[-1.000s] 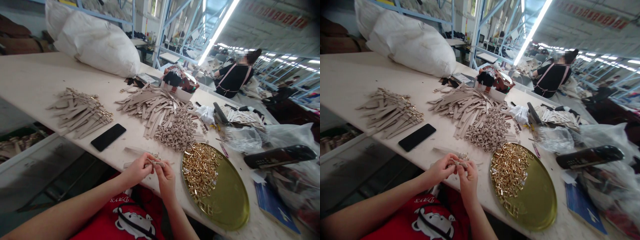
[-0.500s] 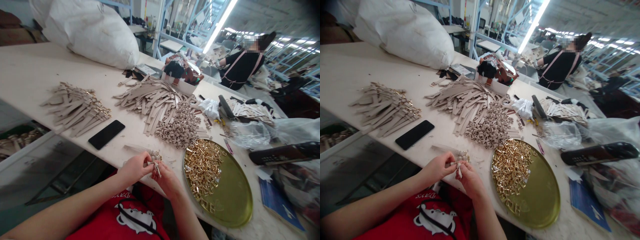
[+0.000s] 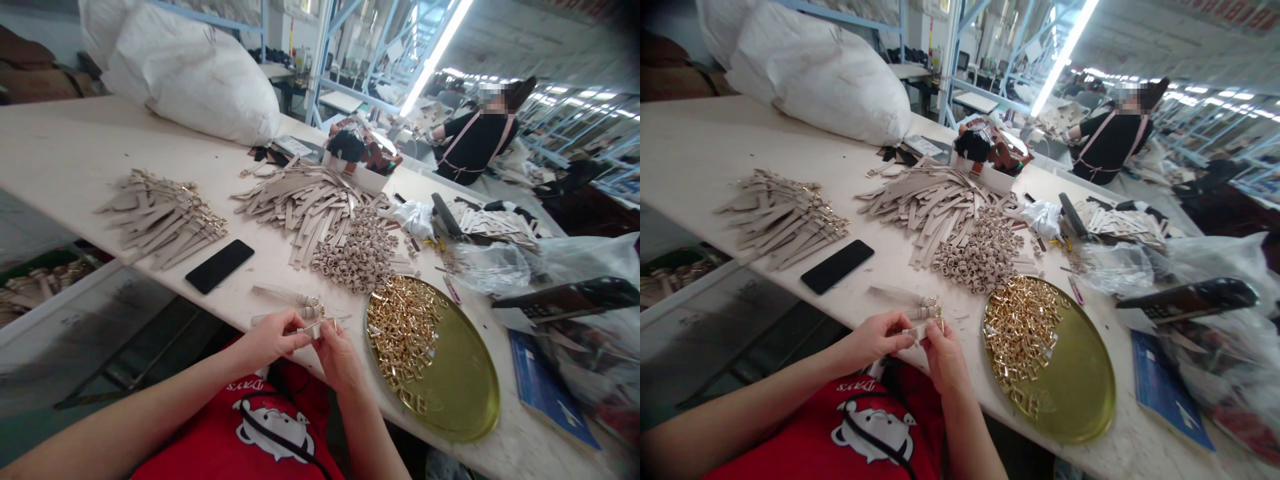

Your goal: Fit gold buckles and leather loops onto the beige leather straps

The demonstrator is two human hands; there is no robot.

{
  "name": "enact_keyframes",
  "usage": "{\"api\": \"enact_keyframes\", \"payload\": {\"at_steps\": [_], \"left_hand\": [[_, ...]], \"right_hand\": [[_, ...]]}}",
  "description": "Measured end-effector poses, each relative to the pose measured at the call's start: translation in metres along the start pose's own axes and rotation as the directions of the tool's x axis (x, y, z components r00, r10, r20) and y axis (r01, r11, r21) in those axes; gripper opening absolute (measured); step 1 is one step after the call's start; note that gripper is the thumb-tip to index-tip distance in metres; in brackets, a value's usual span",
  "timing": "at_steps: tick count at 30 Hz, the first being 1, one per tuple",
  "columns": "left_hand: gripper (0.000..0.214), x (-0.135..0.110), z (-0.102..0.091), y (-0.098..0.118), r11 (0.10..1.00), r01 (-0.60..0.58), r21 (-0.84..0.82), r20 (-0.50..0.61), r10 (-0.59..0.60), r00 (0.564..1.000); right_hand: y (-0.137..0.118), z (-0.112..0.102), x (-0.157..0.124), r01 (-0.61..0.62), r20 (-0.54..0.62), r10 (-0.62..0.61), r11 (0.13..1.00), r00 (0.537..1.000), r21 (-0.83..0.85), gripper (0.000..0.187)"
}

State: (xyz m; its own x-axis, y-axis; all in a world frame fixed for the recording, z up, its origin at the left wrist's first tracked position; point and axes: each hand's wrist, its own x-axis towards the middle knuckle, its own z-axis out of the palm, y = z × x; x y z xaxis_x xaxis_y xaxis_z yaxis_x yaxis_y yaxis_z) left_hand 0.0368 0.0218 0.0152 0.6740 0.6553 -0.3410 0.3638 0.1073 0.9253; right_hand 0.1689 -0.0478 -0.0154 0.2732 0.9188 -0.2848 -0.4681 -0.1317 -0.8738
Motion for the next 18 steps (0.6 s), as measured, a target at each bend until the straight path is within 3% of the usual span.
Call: {"api": "enact_keyframes", "payload": {"at_steps": [3,6,10,14,18], "left_hand": [[0.024,-0.005,0.003,0.0,0.993,0.031,-0.117,0.019,-0.029,0.999],[0.026,-0.007,0.005,0.0,0.995,0.027,-0.094,-0.022,-0.029,0.999],[0.028,-0.01,0.007,-0.005,0.992,0.027,-0.123,0.006,-0.026,1.0],[0.033,-0.012,0.006,-0.01,0.973,0.066,-0.22,0.116,-0.042,0.992],[0.032,-0.013,0.005,-0.01,0.973,0.081,-0.218,0.104,-0.06,0.993]], "right_hand": [[0.005,0.0,-0.002,0.148,-0.114,-0.168,0.975,0.979,-0.166,0.021],[0.004,-0.003,-0.007,0.219,-0.075,-0.27,0.889,0.96,-0.401,0.028],[-0.002,-0.011,-0.014,0.243,0.111,-0.221,0.775,0.969,-0.584,0.013],[-0.003,-0.012,-0.019,0.305,0.162,-0.268,0.672,0.95,-0.675,0.008],[0.0,-0.007,-0.022,0.307,0.208,-0.225,0.687,0.952,-0.658,0.011]]}}
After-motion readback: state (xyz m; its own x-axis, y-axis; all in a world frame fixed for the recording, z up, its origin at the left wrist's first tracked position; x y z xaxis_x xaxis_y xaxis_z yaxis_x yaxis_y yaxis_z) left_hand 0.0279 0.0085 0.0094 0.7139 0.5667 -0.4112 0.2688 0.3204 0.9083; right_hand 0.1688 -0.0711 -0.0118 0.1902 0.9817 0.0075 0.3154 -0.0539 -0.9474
